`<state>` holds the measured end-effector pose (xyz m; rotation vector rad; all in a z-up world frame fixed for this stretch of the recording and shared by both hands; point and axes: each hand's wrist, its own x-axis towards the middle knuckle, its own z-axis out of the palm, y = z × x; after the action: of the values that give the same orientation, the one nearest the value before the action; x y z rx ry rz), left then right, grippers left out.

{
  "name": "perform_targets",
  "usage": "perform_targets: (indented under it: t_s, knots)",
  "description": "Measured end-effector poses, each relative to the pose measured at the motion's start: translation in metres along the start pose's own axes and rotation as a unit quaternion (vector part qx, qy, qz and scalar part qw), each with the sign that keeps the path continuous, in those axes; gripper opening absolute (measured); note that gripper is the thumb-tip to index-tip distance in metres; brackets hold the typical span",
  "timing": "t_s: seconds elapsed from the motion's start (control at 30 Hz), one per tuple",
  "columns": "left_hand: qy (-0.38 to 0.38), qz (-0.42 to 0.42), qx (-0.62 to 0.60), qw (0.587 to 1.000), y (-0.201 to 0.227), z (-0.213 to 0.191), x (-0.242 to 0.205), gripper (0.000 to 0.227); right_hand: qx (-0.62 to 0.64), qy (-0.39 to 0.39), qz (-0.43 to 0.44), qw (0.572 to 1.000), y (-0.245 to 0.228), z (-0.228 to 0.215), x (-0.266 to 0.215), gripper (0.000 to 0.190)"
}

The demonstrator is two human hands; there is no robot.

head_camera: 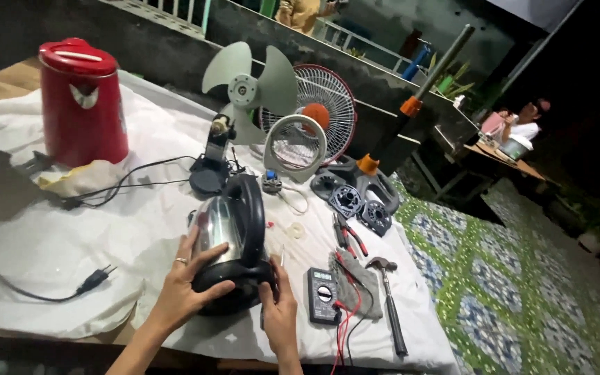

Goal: Repairing an electric kettle by testing it with a multimeter, using a screwdriver, and cleaning parts with a brush.

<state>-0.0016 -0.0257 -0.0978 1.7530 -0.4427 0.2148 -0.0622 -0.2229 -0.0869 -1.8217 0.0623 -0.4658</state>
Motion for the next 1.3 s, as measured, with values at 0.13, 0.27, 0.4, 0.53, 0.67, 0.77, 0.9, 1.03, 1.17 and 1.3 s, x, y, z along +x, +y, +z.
perform_targets:
  t_s: [0.13, 0.27, 0.4, 0.53, 0.67, 0.77, 0.9, 1.03, 1.17, 1.3]
  knots:
    - [0.049, 0.086, 0.016, 0.995, -0.016, -0.007, 0.015, 0.061, 0.029, -0.008, -0.043, 0.999, 0.001, 0.016, 0.021, 0.049]
    - [0.069, 0.075, 0.049, 0.994, -0.023, -0.012, 0.035, 0.065, 0.01, -0.034, -0.037, 0.999, 0.009, 0.03, 0.052, 0.049]
    - [0.121, 0.062, 0.077, 0.988, -0.026, 0.0, 0.047, 0.071, -0.016, -0.055, -0.078, 0.995, 0.013, 0.029, 0.067, 0.049]
    - [0.152, 0.076, 0.102, 0.98, -0.008, 0.009, 0.048, 0.075, -0.193, -0.006, -0.036, 0.98, 0.001, 0.005, 0.043, 0.065]
    - [0.129, 0.173, 0.125, 0.968, -0.025, 0.009, 0.048, 0.064, -0.317, 0.011, -0.008, 0.948, 0.075, -0.027, 0.024, 0.062]
    - [0.126, 0.157, 0.116, 0.973, -0.022, 0.011, 0.048, 0.062, -0.34, -0.028, 0.094, 0.935, 0.077, -0.026, 0.013, 0.056]
    - [0.12, 0.145, 0.129, 0.974, -0.017, 0.005, 0.046, 0.063, -0.336, 0.022, 0.064, 0.94, 0.1, -0.03, 0.025, 0.034]
    - [0.074, 0.044, 0.088, 0.992, -0.007, 0.0, 0.041, 0.059, -0.349, 0.026, 0.086, 0.933, 0.108, -0.035, 0.034, 0.03]
    - [0.071, 0.049, 0.082, 0.993, -0.007, -0.001, 0.042, 0.058, -0.351, 0.03, 0.16, 0.922, 0.075, -0.032, 0.025, 0.025]
    - [0.062, 0.07, 0.099, 0.991, -0.01, -0.002, 0.041, 0.061, -0.428, 0.059, 0.065, 0.9, 0.118, -0.03, 0.029, 0.03]
